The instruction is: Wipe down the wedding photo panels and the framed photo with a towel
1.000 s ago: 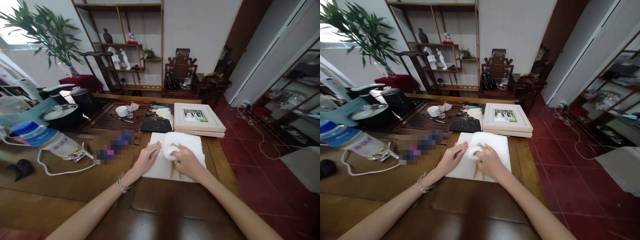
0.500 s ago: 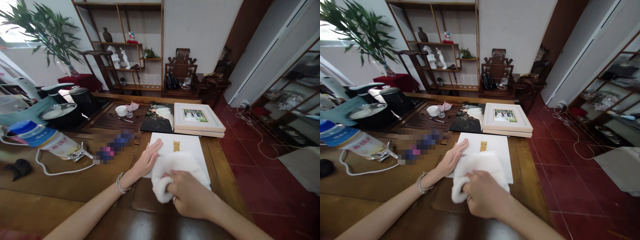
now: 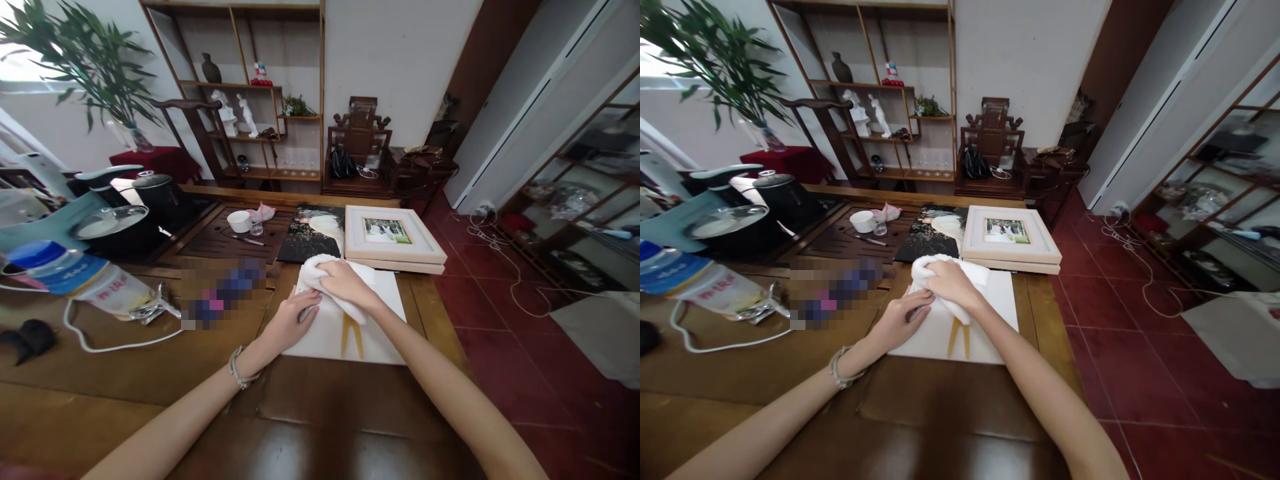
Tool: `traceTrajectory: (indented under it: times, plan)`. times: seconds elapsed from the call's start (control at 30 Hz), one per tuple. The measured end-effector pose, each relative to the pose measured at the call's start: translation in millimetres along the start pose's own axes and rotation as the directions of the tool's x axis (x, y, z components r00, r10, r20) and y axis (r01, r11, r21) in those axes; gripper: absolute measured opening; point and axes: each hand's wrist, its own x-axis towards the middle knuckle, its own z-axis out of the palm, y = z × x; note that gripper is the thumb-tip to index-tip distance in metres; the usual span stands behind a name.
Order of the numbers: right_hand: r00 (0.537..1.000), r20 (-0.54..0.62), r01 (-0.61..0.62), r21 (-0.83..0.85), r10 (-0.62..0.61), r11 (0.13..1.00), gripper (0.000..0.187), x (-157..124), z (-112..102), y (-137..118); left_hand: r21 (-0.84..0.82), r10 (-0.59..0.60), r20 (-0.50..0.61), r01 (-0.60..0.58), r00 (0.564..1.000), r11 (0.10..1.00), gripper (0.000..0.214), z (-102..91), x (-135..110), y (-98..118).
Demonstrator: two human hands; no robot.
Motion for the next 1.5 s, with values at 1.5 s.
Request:
traceTrajectory:
  times: [1.5]
  plan:
    - [0.982,0.11,-0.133,-0.152,0.151,0.979,0.031,-157.2,-15.2,21.8,-0.023,-0.049,0.051,0.05,0.997,0.998,0.03,0.5,-0.5,-1.8]
